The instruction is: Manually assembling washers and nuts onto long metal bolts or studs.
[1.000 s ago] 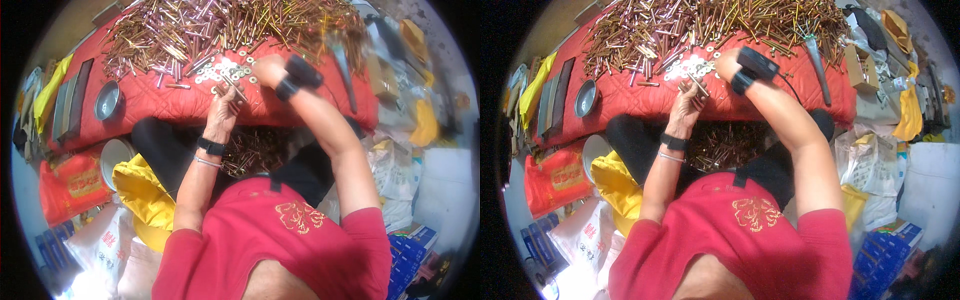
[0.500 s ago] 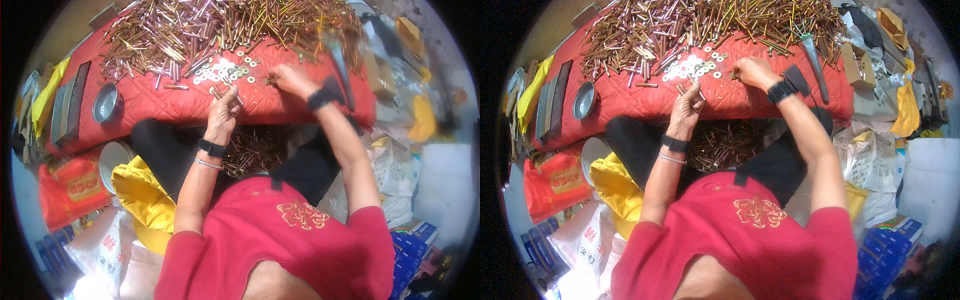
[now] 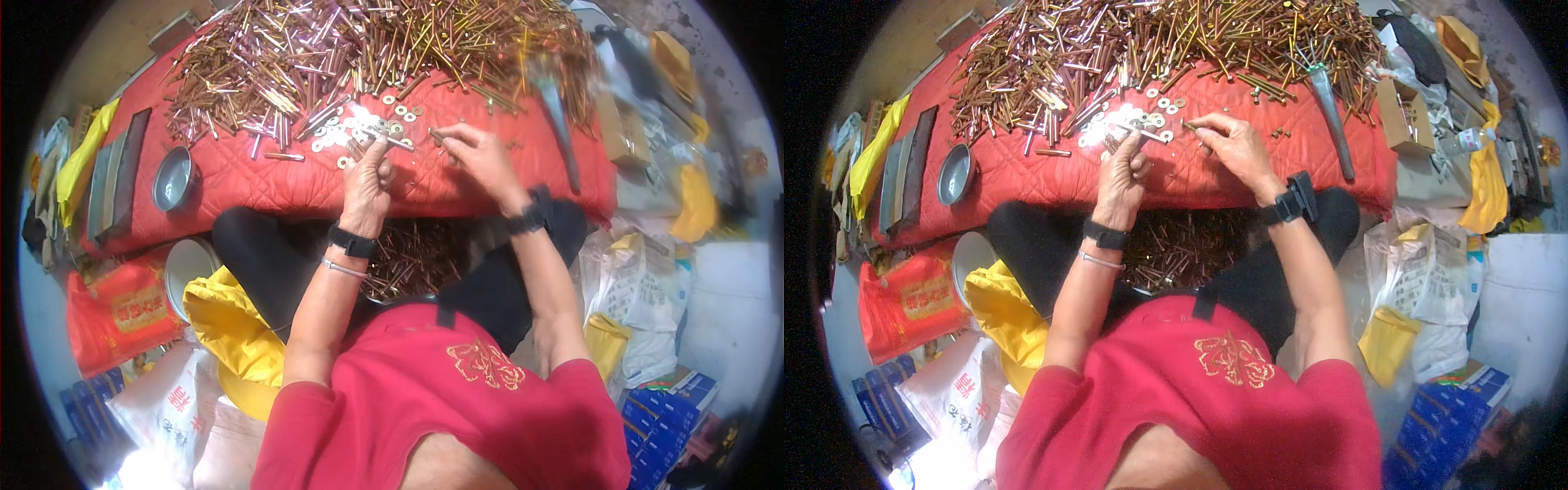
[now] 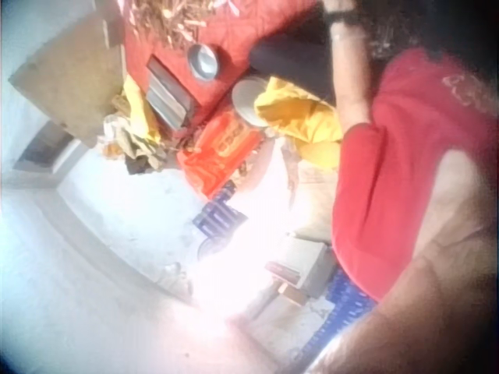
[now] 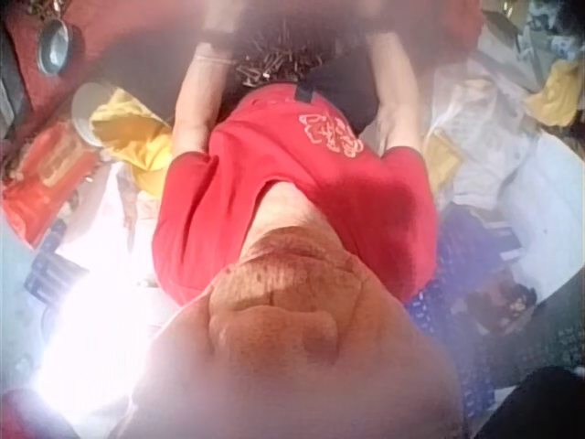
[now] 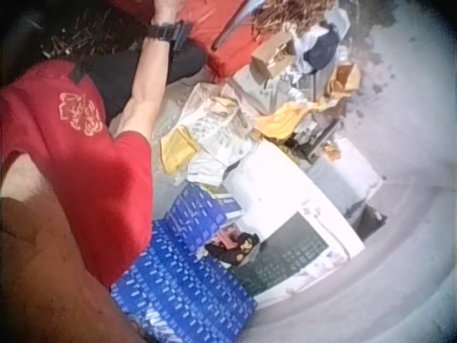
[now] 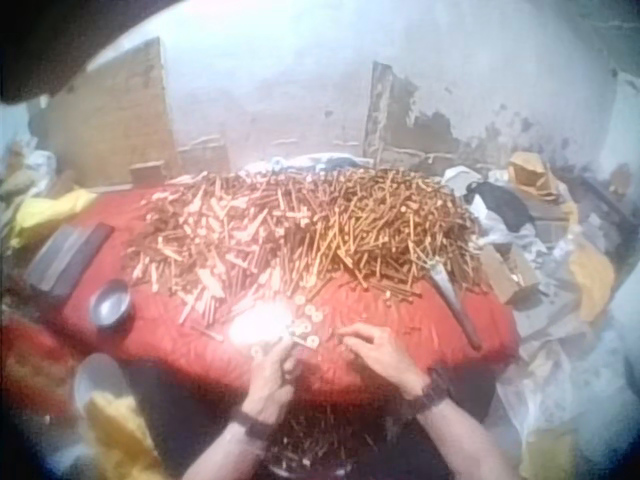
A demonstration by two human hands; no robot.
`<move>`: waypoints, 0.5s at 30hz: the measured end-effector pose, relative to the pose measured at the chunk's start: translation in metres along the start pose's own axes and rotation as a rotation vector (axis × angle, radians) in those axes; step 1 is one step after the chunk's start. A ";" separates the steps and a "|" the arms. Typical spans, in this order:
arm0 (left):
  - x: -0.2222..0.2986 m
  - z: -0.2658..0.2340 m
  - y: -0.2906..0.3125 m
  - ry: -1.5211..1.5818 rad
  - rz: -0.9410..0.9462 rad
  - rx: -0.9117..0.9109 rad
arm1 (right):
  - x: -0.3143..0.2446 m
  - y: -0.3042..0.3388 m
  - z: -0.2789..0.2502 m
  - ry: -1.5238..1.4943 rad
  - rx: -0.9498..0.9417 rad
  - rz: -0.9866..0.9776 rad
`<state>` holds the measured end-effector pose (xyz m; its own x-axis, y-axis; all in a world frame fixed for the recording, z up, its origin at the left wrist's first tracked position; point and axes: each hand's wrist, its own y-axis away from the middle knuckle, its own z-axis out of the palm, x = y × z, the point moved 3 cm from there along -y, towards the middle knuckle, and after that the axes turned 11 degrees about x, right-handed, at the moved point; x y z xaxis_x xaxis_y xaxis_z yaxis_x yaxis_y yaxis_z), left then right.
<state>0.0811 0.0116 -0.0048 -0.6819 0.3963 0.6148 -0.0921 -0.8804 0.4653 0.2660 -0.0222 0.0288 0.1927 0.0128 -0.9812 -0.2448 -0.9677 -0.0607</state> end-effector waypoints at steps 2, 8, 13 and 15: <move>0.000 0.007 -0.007 -0.018 0.055 -0.054 | -0.003 0.006 0.004 -0.048 -0.017 -0.023; -0.011 0.018 -0.011 0.067 0.063 0.001 | 0.003 0.011 0.010 -0.026 0.041 -0.067; -0.006 0.012 -0.015 0.095 -0.038 -0.145 | -0.007 0.015 0.015 -0.241 0.056 0.093; -0.003 0.015 -0.009 -0.133 0.083 -0.132 | -0.003 0.014 0.014 -0.246 0.054 0.095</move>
<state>0.0949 0.0219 -0.0014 -0.5899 0.3446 0.7303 -0.1404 -0.9344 0.3275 0.2484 -0.0323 0.0283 -0.0685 -0.0106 -0.9976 -0.3022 -0.9527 0.0309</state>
